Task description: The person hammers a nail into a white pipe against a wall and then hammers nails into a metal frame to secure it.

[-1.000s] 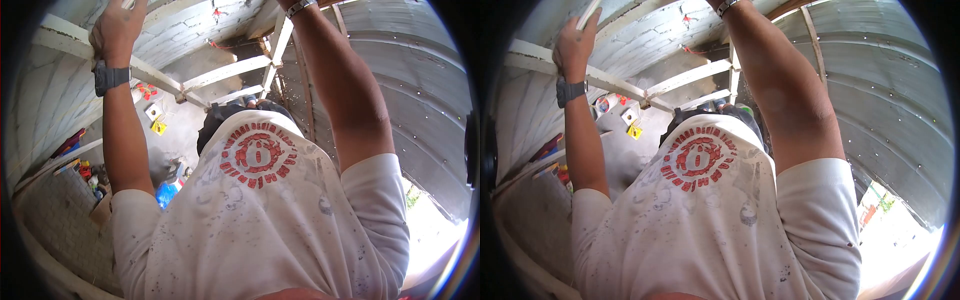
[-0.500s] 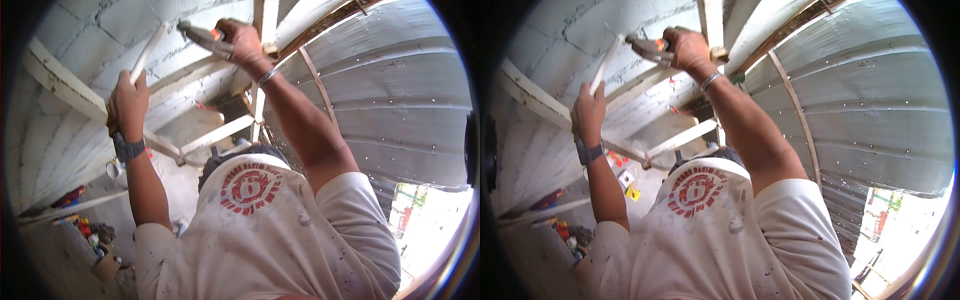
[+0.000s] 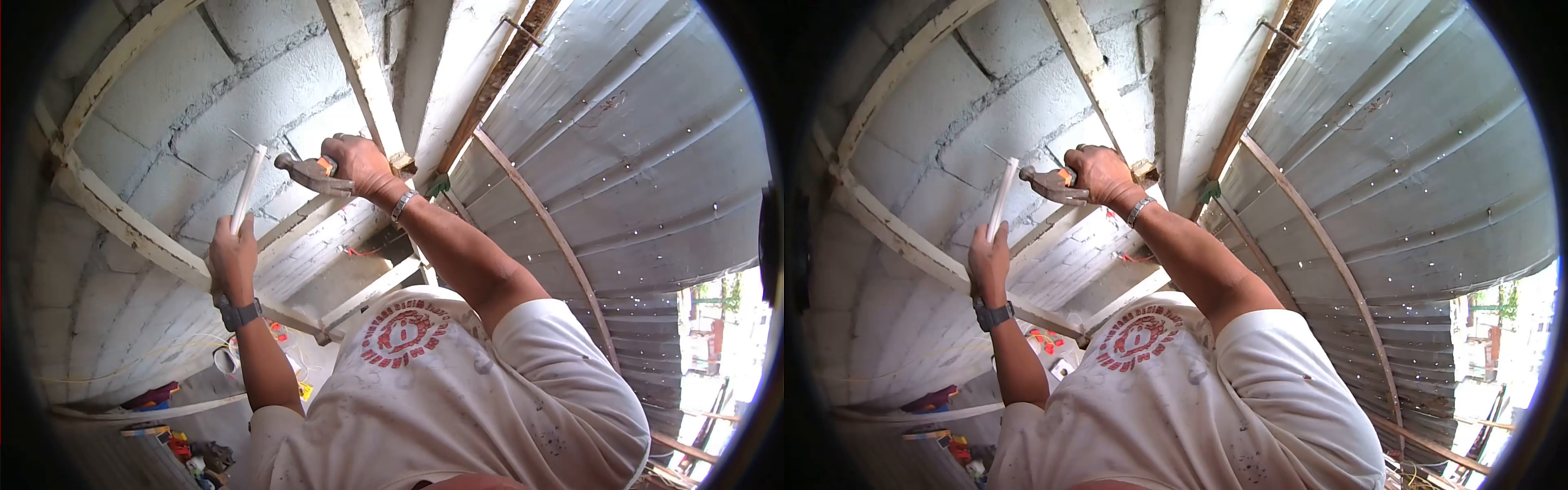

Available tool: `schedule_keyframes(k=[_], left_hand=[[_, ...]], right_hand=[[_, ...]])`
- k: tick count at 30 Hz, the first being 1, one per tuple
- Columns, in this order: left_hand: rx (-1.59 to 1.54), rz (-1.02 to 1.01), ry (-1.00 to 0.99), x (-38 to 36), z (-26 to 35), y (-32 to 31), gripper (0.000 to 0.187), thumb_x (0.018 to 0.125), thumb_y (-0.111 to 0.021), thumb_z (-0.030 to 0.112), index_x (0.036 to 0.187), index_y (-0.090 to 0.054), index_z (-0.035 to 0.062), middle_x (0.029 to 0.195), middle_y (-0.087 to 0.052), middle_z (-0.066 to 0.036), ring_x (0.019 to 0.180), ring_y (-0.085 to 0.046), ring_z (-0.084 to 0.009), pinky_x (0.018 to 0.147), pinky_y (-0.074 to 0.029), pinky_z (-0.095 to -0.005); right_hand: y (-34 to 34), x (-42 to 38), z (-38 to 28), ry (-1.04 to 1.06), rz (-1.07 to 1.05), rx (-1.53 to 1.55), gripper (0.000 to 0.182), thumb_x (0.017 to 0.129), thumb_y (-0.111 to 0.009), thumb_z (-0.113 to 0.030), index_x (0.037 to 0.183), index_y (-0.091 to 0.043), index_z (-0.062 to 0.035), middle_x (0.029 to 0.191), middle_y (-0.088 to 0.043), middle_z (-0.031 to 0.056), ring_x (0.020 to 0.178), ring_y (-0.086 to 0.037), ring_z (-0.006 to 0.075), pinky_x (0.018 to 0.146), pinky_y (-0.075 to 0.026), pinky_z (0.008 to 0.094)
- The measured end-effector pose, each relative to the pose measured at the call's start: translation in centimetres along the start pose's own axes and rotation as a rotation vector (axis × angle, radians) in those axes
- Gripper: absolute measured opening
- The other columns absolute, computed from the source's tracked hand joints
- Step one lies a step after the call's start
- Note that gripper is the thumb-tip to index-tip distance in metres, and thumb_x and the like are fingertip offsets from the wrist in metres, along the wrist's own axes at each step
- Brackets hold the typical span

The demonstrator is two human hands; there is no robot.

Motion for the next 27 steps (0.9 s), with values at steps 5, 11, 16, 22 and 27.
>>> schedule_keyframes(k=[5,11,16,22,27], left_hand=[[-0.117,0.103,-0.014,-0.9,0.6,0.7,0.033,0.086,-0.06,0.034,0.084,-0.057,0.0009,0.069,-0.059,-0.018,0.064,-0.059,-0.0324,0.06,-0.045,-0.0395],[-0.356,0.163,-0.059,-3.1,1.6,2.6,0.034,0.089,-0.059,0.034,0.085,-0.058,0.0003,0.064,-0.051,-0.006,0.058,-0.048,-0.0163,0.055,-0.04,-0.0322],[-0.957,-0.226,-0.208,-5.6,8.3,5.4,0.043,0.091,-0.054,0.041,0.103,-0.056,-0.0006,0.066,-0.043,0.002,0.057,-0.037,-0.0066,0.052,-0.031,-0.0224],[-1.189,-0.695,-0.456,-7.6,19.2,10.6,0.083,0.078,-0.049,0.071,0.117,-0.048,-0.0023,0.068,-0.047,0.002,0.054,-0.039,-0.005,0.048,-0.03,-0.0189],[-1.021,-1.664,0.169,-9.6,22.9,7.7,0.064,0.08,-0.062,0.055,0.11,-0.054,-0.0016,0.077,-0.06,-0.005,0.063,-0.054,-0.0088,0.054,-0.042,-0.0201]], right_hand=[[0.0,0.0,0.0,-0.012,-0.005,0.01,0.025,0.074,-0.062,-0.032,0.074,-0.056,-0.0073,0.076,-0.06,0.0138,0.074,-0.061,0.0347,0.066,-0.048,0.0433],[0.2,0.0,-0.2,-0.027,0.014,-0.002,0.027,0.074,-0.062,-0.033,0.074,-0.056,-0.0068,0.074,-0.059,0.015,0.073,-0.06,0.0356,0.066,-0.047,0.0433],[0.1,0.0,-0.2,-0.055,0.006,-0.026,0.028,0.074,-0.063,-0.035,0.075,-0.058,-0.0076,0.074,-0.06,0.0156,0.074,-0.061,0.0357,0.066,-0.048,0.043],[-0.1,0.1,-0.5,-0.138,-0.2,-0.146,0.031,0.074,-0.065,-0.038,0.08,-0.061,-0.0079,0.077,-0.06,0.0163,0.077,-0.061,0.0353,0.068,-0.048,0.0418],[1.5,-1.5,-3.4,-0.272,-0.278,-0.036,0.036,0.076,-0.069,-0.035,0.099,-0.058,-0.0095,0.085,-0.057,0.0049,0.077,-0.057,0.0201,0.068,-0.048,0.0316]])
Point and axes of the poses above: each hand's wrist, its own x-axis towards the middle knuckle, its own y-axis out of the back of the hand, z = x × y, the point moved 4 cm from there along x, towards the middle knuckle
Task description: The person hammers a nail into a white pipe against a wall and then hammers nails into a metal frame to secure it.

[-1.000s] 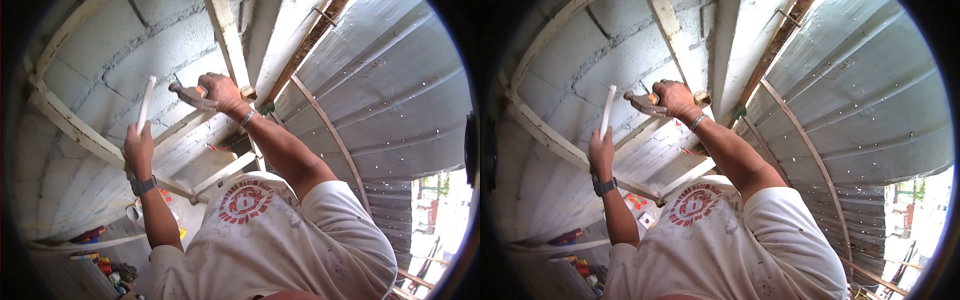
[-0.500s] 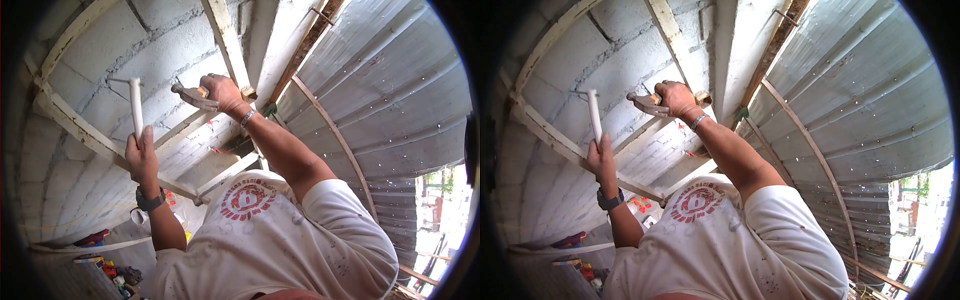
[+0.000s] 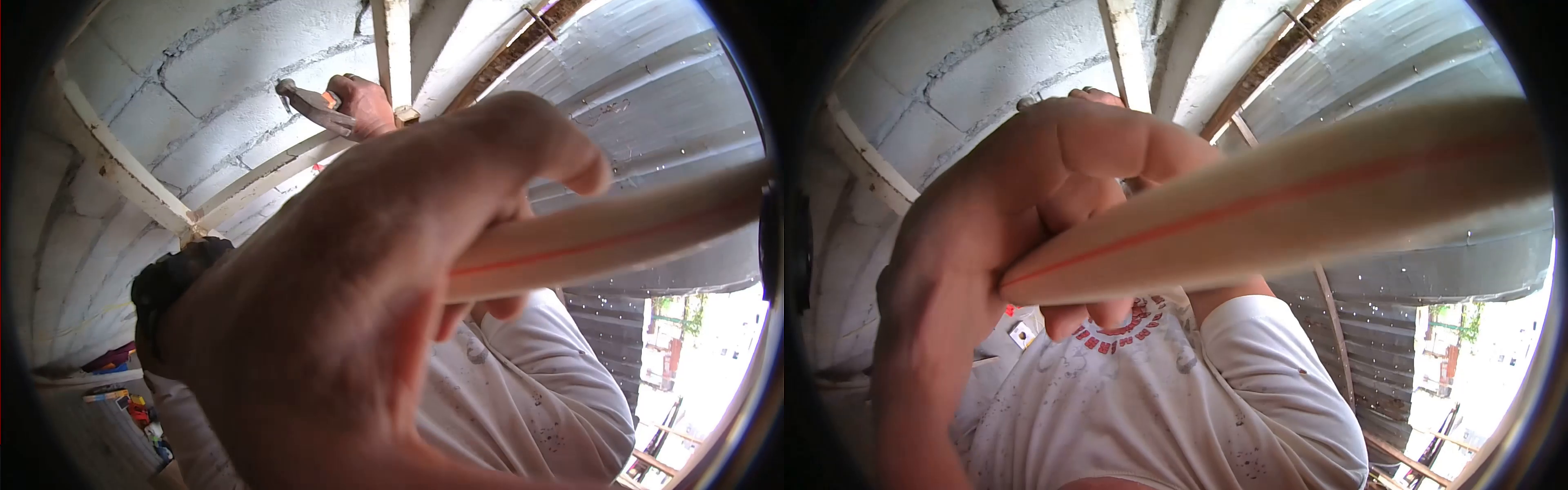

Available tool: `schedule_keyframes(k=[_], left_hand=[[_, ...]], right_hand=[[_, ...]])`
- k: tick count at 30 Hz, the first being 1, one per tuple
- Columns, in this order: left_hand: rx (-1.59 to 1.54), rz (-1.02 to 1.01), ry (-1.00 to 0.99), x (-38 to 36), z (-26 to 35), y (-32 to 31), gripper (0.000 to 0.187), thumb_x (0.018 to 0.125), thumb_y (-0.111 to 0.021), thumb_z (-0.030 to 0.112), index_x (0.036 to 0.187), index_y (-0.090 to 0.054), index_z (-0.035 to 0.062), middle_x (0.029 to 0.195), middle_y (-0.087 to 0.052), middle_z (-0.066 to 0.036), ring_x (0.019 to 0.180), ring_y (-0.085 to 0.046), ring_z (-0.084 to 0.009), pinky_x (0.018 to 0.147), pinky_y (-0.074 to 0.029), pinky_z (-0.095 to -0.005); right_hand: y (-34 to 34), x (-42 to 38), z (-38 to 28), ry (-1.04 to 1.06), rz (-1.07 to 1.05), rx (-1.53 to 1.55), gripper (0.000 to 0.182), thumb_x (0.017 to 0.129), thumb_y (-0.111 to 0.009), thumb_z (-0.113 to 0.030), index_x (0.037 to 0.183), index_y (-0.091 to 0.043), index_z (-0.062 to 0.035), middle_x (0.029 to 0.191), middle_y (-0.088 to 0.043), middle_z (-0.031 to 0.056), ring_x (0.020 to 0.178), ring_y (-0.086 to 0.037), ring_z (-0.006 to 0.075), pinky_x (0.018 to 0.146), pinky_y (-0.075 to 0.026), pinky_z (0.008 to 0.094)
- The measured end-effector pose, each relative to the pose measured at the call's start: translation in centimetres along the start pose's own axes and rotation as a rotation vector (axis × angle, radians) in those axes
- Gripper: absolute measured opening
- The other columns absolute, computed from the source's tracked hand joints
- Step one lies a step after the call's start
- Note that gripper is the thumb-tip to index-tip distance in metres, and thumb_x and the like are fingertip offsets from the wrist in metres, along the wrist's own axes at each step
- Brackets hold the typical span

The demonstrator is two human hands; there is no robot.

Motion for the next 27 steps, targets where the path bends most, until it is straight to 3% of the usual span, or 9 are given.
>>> schedule_keyframes(k=[7,17,20,23,25,26,27], left_hand=[[-0.049,-0.064,-0.143,2.1,-0.9,-1.6,0.057,0.082,-0.062,0.049,0.108,-0.055,-0.0013,0.076,-0.06,-0.005,0.064,-0.054,-0.0087,0.055,-0.043,-0.0204],[-0.016,0.031,-0.346,2.2,-0.5,-1.3,0.046,0.085,-0.063,0.04,0.105,-0.057,-0.0007,0.075,-0.06,-0.005,0.066,-0.054,-0.0084,0.056,-0.043,-0.0209],[0.063,0.069,-0.49,1.7,-0.4,-1.3,0.043,0.086,-0.063,0.038,0.104,-0.057,-0.0006,0.075,-0.06,-0.005,0.066,-0.055,-0.0083,0.057,-0.043,-0.021],[0.312,0.226,-0.783,0.2,1.0,-1.4,0.039,0.087,-0.063,0.035,0.103,-0.057,-0.0004,0.075,-0.06,-0.005,0.066,-0.055,-0.0083,0.057,-0.043,-0.0211],[0.55,0.479,-0.905,-0.6,1.6,0.9,0.037,0.087,-0.063,0.033,0.103,-0.058,-0.0003,0.075,-0.06,-0.005,0.067,-0.055,-0.0082,0.058,-0.044,-0.0212],[0.925,0.616,-0.756,-1.2,2.3,3.4,0.028,0.089,-0.062,0.026,0.096,-0.059,-0.0008,0.071,-0.056,-0.002,0.066,-0.048,-0.0057,0.058,-0.04,-0.0215],[0.968,0.721,-0.747,-1.3,1.9,5.9,0.031,0.091,-0.06,0.03,0.094,-0.059,-0.0014,0.068,-0.051,-0.001,0.065,-0.04,-0.0062,0.056,-0.036,-0.0225]], right_hand=[[-1.2,0.1,1.7,0.109,0.106,0.004,0.036,0.073,-0.069,-0.036,0.095,-0.06,-0.0099,0.082,-0.058,0.0078,0.077,-0.058,0.024,0.068,-0.049,0.0338],[-0.9,1.6,2.9,0.156,0.159,0.004,0.035,0.069,-0.069,-0.037,0.09,-0.062,-0.0105,0.079,-0.06,0.0119,0.075,-0.06,0.0294,0.068,-0.049,0.037],[-1.3,2.3,3.6,0.144,0.133,-0.02,0.035,0.068,-0.069,-0.037,0.089,-0.063,-0.0107,0.078,-0.06,0.0131,0.075,-0.06,0.0311,0.068,-0.05,0.038],[-2.4,3.2,4.3,0.125,0.113,-0.055,0.034,0.067,-0.069,-0.038,0.087,-0.064,-0.0108,0.077,-0.061,0.0144,0.074,-0.061,0.0327,0.068,-0.05,0.0389],[-4.6,4.6,6.2,0.156,0.134,-0.064,0.034,0.066,-0.069,-0.038,0.086,-0.064,-0.011,0.076,-0.061,0.0152,0.074,-0.061,0.0338,0.068,-0.05,0.0396],[-4.7,4.7,6.3,0.196,0.193,-0.05,0.034,0.066,-0.069,-0.038,0.086,-0.064,-0.011,0.076,-0.061,0.0156,0.074,-0.061,0.0344,0.068,-0.05,0.0399],[-1.6,2.8,3.4,0.254,0.364,0.032,0.029,0.068,-0.068,-0.037,0.081,-0.064,-0.0113,0.073,-0.06,0.0149,0.072,-0.061,0.0339,0.067,-0.05,0.0413]])
Point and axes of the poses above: each hand's wrist, its own x-axis towards the middle knuckle, its own y-axis out of the back of the hand, z = x × y, the point moved 4 cm from there along x, towards the middle knuckle
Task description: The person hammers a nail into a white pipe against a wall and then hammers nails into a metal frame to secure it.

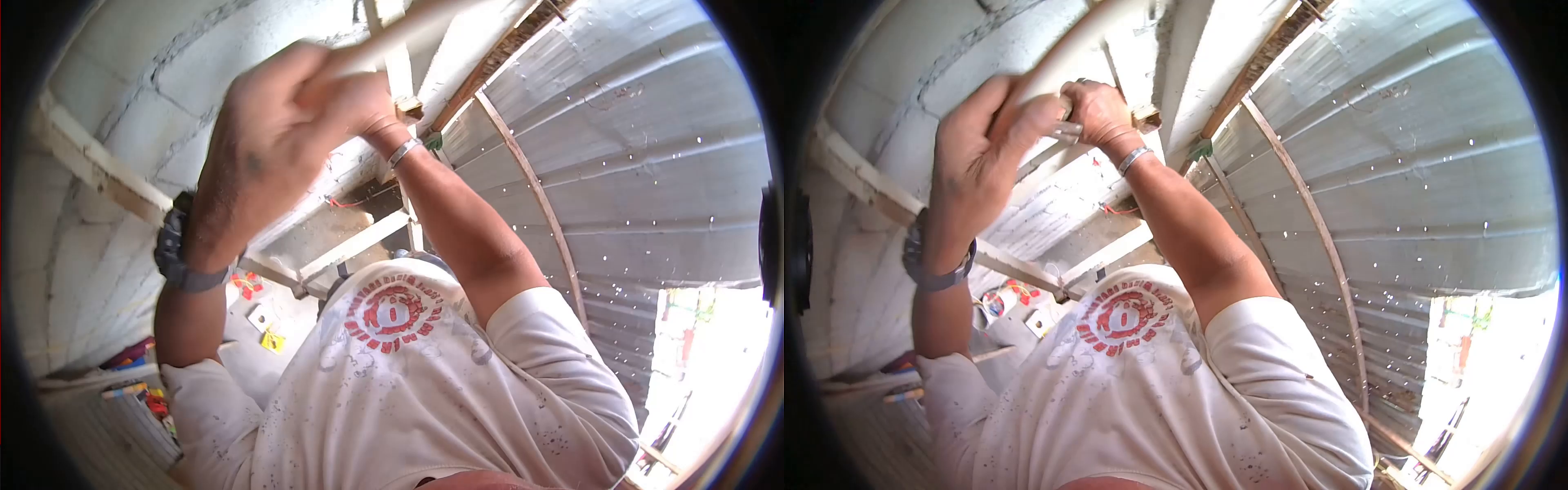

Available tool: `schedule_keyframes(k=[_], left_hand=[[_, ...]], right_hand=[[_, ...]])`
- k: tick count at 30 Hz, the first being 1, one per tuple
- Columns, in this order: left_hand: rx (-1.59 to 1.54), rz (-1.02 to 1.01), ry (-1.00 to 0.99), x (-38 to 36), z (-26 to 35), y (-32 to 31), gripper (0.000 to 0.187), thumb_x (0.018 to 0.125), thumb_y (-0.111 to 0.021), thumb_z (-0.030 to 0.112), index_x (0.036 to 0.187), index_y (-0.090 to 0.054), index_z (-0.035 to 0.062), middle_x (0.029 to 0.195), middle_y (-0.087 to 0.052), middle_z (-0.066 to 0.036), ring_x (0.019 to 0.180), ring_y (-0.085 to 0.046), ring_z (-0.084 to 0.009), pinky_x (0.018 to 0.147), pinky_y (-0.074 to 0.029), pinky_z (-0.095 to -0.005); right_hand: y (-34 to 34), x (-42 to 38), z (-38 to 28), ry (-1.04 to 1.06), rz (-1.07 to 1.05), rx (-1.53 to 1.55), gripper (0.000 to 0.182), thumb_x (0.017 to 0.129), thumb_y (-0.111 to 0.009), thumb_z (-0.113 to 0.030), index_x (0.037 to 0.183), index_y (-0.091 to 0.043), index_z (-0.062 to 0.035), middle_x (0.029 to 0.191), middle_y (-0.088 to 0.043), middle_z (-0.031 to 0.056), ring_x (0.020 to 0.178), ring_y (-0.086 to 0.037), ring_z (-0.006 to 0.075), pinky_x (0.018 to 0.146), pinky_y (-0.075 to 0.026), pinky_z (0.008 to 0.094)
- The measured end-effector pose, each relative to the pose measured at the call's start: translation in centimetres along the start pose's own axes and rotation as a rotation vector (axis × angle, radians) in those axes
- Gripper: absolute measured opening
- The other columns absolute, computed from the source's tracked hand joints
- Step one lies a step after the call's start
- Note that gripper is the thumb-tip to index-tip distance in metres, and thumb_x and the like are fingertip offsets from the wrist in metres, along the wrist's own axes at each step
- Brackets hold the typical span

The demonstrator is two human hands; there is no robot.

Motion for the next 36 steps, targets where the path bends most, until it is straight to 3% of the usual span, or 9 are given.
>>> schedule_keyframes(k=[1,3,6,15,21,23,26,32,36], left_hand=[[0.183,0.173,0.015,-0.1,-2.6,0.5,0.031,0.091,-0.059,0.03,0.092,-0.059,-0.0013,0.065,-0.047,0.0,0.063,-0.036,-0.0078,0.055,-0.035,-0.0244],[0.267,0.375,0.252,-1.3,-8.6,2.0,0.031,0.088,-0.06,0.03,0.089,-0.06,-0.001,0.07,-0.057,-0.012,0.063,-0.051,-0.0166,0.059,-0.043,-0.0311],[0.592,0.473,0.33,-3.8,-15.1,3.1,0.037,0.091,-0.054,0.036,0.091,-0.055,-0.0004,0.077,-0.062,-0.022,0.075,-0.059,-0.0427,0.066,-0.045,-0.0455],[0.666,0.249,0.548,-5.2,-20.0,1.8,0.041,0.089,-0.053,0.041,0.087,-0.055,0.0001,0.076,-0.061,-0.025,0.077,-0.06,-0.0438,0.067,-0.045,-0.0481],[0.615,0.25,0.43,-4.9,-19.2,1.1,0.038,0.087,-0.056,0.036,0.081,-0.053,-0.0011,0.072,-0.058,-0.025,0.072,-0.059,-0.0436,0.064,-0.043,-0.0483],[0.609,0.246,0.412,-4.9,-19.6,1.2,0.037,0.087,-0.057,0.033,0.08,-0.051,-0.0023,0.071,-0.057,-0.024,0.071,-0.058,-0.0435,0.062,-0.042,-0.0468],[0.618,0.224,0.46,-4.7,-19.8,1.2,0.038,0.088,-0.057,0.033,0.079,-0.05,-0.0032,0.072,-0.057,-0.024,0.071,-0.057,-0.0427,0.062,-0.042,-0.0453],[0.55,0.119,0.446,-4.7,-20.7,1.2,0.037,0.089,-0.056,0.032,0.097,-0.056,-0.0045,0.081,-0.06,-0.024,0.075,-0.059,-0.0398,0.067,-0.045,-0.0417],[0.413,0.082,0.497,-4.8,-21.4,1.3,0.035,0.09,-0.055,0.022,0.115,-0.055,-0.0026,0.101,-0.063,-0.019,0.093,-0.061,-0.0294,0.081,-0.045,-0.0348]], right_hand=[[0.9,-0.1,-0.5,-0.094,-0.104,-0.014,0.026,0.07,-0.066,-0.035,0.075,-0.061,-0.0104,0.072,-0.059,0.0142,0.071,-0.061,0.0337,0.066,-0.049,0.0426],[0.5,0.0,-0.3,-0.076,-0.019,0.001,0.026,0.071,-0.065,-0.034,0.072,-0.058,-0.0095,0.072,-0.06,0.0138,0.072,-0.061,0.034,0.065,-0.049,0.0431],[0.5,-0.1,-0.2,-0.068,-0.012,0.013,0.023,0.07,-0.066,-0.03,0.074,-0.059,-0.0085,0.074,-0.06,0.0134,0.074,-0.061,0.0337,0.066,-0.049,0.0431],[0.4,0.1,-0.4,-0.071,-0.041,0.041,0.025,0.069,-0.067,-0.03,0.075,-0.059,-0.0079,0.072,-0.06,0.0151,0.074,-0.06,0.0348,0.067,-0.049,0.0438],[1.4,-0.2,-1.0,0.05,0.012,0.099,0.029,0.075,-0.065,-0.036,0.07,-0.057,-0.0085,0.069,-0.057,0.0112,0.07,-0.059,0.0315,0.064,-0.047,0.0412],[0.9,-0.1,-0.8,-0.015,-0.165,0.066,0.024,0.075,-0.063,-0.032,0.073,-0.059,-0.008,0.072,-0.06,0.0121,0.073,-0.061,0.0319,0.068,-0.048,0.0407],[0.5,0.1,-0.7,-0.048,-0.193,0.086,0.019,0.073,-0.062,-0.026,0.075,-0.06,-0.0071,0.074,-0.061,0.0128,0.075,-0.061,0.032,0.069,-0.048,0.0405],[0.4,0.0,-0.2,-0.097,-0.2,0.179,0.017,0.071,-0.062,-0.02,0.08,-0.062,-0.0058,0.078,-0.062,0.0144,0.076,-0.062,0.0316,0.07,-0.049,0.0397],[0.2,0.0,-0.1,-0.106,-0.243,0.182,0.015,0.072,-0.061,-0.019,0.079,-0.061,-0.0062,0.078,-0.062,0.0141,0.076,-0.062,0.0307,0.069,-0.049,0.0397]])
Point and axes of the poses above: each hand's wrist, its own x-axis towards the middle knuckle, its own y-axis out of the back of the hand, z = x × y, the point moved 4 cm from there along x, towards the middle knuckle
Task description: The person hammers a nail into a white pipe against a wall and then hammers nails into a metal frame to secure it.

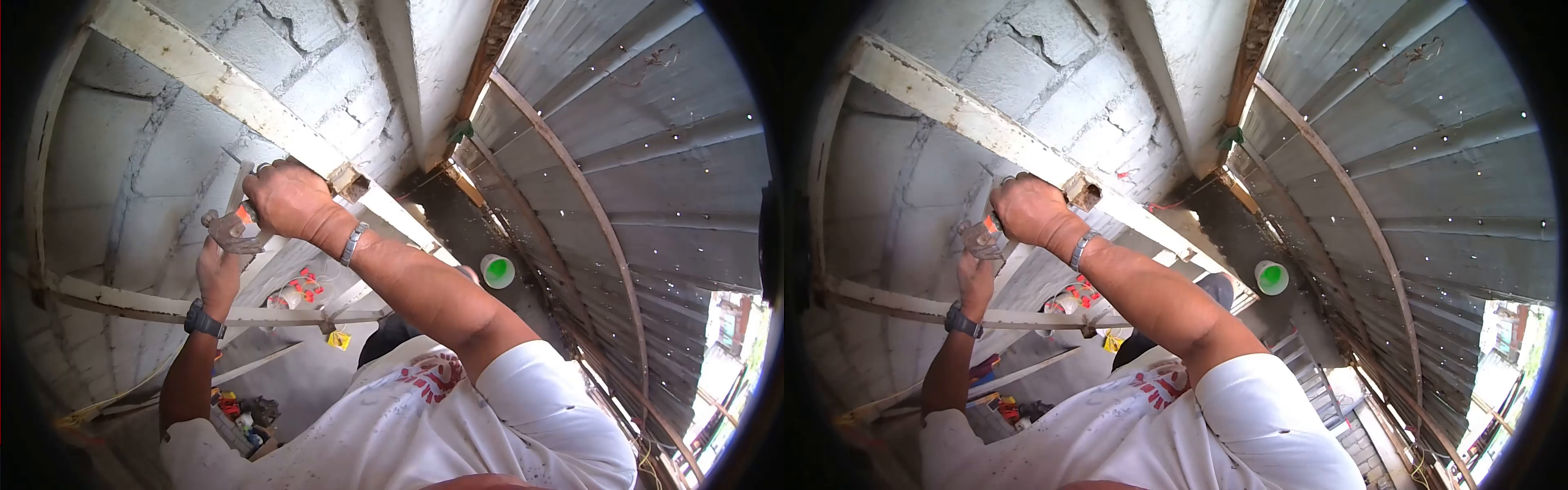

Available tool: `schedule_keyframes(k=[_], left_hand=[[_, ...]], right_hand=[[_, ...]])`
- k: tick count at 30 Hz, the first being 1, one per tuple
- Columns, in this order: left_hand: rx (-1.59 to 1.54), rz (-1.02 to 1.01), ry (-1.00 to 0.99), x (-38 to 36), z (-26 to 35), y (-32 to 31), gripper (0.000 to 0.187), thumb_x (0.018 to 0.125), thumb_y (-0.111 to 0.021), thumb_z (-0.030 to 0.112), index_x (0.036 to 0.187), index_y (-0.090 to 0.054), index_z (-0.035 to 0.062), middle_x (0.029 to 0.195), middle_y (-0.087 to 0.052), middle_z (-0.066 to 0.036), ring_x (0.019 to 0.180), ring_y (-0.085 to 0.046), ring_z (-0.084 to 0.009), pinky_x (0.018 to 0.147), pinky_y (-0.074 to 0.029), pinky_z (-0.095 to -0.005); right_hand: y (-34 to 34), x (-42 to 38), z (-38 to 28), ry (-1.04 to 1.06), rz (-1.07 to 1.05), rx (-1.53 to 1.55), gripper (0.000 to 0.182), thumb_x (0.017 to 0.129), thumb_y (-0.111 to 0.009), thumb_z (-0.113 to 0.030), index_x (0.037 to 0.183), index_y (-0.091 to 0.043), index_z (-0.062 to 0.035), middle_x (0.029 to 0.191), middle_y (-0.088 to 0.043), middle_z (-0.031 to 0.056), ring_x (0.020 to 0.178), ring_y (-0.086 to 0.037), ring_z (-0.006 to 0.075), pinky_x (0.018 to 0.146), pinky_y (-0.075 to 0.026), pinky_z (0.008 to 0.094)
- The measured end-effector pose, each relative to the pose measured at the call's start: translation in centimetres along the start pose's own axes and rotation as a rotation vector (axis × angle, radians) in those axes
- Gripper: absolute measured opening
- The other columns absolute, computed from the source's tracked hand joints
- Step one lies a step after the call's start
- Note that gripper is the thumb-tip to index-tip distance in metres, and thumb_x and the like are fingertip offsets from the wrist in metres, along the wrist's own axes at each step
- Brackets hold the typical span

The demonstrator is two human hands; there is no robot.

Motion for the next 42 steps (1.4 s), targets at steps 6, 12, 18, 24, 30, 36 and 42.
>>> schedule_keyframes(k=[6,12,18,24,30,36,42], left_hand=[[0.055,-0.012,-0.032,-0.1,0.6,-0.1,0.031,0.09,-0.053,0.015,0.116,-0.056,-0.0018,0.108,-0.063,-0.016,0.099,-0.06,-0.024,0.087,-0.044,-0.0325],[0.109,-0.009,0.036,-0.4,1.2,0.2,0.032,0.09,-0.054,0.019,0.114,-0.056,-0.0021,0.103,-0.064,-0.018,0.096,-0.062,-0.027,0.083,-0.045,-0.0345],[0.102,0.009,-0.058,-0.1,1.0,-0.2,0.023,0.088,-0.055,0.014,0.103,-0.057,-0.0033,0.088,-0.064,-0.012,0.081,-0.058,-0.0197,0.075,-0.044,-0.033],[0.354,-0.184,-0.422,0.6,4.2,-0.4,0.021,0.089,-0.047,0.01,0.097,-0.062,-0.0016,0.091,-0.065,-0.018,0.083,-0.063,-0.0314,0.073,-0.046,-0.0374],[0.091,-0.219,-0.057,0.4,1.0,-0.6,0.021,0.091,-0.048,0.014,0.097,-0.061,-0.0009,0.082,-0.063,-0.014,0.077,-0.059,-0.0216,0.07,-0.044,-0.0344],[0.083,-0.254,0.021,0.3,3.0,-0.7,0.023,0.092,-0.047,0.016,0.097,-0.06,-0.0025,0.083,-0.062,-0.011,0.076,-0.056,-0.0146,0.071,-0.045,-0.0315],[-0.056,-0.27,-0.117,0.7,1.9,-1.1,0.023,0.092,-0.046,0.013,0.106,-0.057,-0.0018,0.088,-0.065,-0.009,0.082,-0.059,-0.0153,0.073,-0.046,-0.0308]], right_hand=[[-0.2,-0.3,0.2,-0.001,0.031,0.047,0.014,0.072,-0.06,-0.018,0.079,-0.062,-0.0055,0.076,-0.063,0.0143,0.075,-0.062,0.0316,0.068,-0.05,0.04],[-0.4,0.1,0.2,-0.013,-0.029,0.017,0.015,0.071,-0.06,-0.017,0.079,-0.062,-0.0049,0.076,-0.063,0.0157,0.076,-0.062,0.0334,0.068,-0.05,0.0415],[0.4,0.1,0.3,-0.002,-0.022,0.078,0.016,0.071,-0.062,-0.017,0.08,-0.062,-0.0048,0.077,-0.062,0.016,0.077,-0.063,0.0328,0.069,-0.05,0.0404],[0.7,-0.3,0.4,0.057,0.07,0.153,0.016,0.069,-0.063,-0.017,0.079,-0.062,-0.0038,0.073,-0.061,0.0155,0.072,-0.063,0.0321,0.066,-0.05,0.0384],[0.5,-0.4,0.3,-0.019,0.079,0.125,0.014,0.07,-0.061,-0.014,0.079,-0.06,-0.0034,0.074,-0.061,0.0153,0.074,-0.063,0.0319,0.066,-0.05,0.0396],[0.2,-0.6,0.4,-0.057,0.082,0.08,0.014,0.07,-0.062,-0.014,0.079,-0.06,-0.0039,0.075,-0.062,0.0145,0.076,-0.063,0.032,0.067,-0.05,0.0405],[1.1,-0.8,0.0,0.014,0.061,0.061,0.017,0.067,-0.064,-0.017,0.08,-0.061,-0.0051,0.073,-0.061,0.0132,0.076,-0.062,0.032,0.066,-0.05,0.0412]])
Point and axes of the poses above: each hand's wrist, its own x-axis towards the middle knuckle, its own y-axis out of the back of the hand, z = x × y, the point moved 4 cm from there along x, towards the middle knuckle
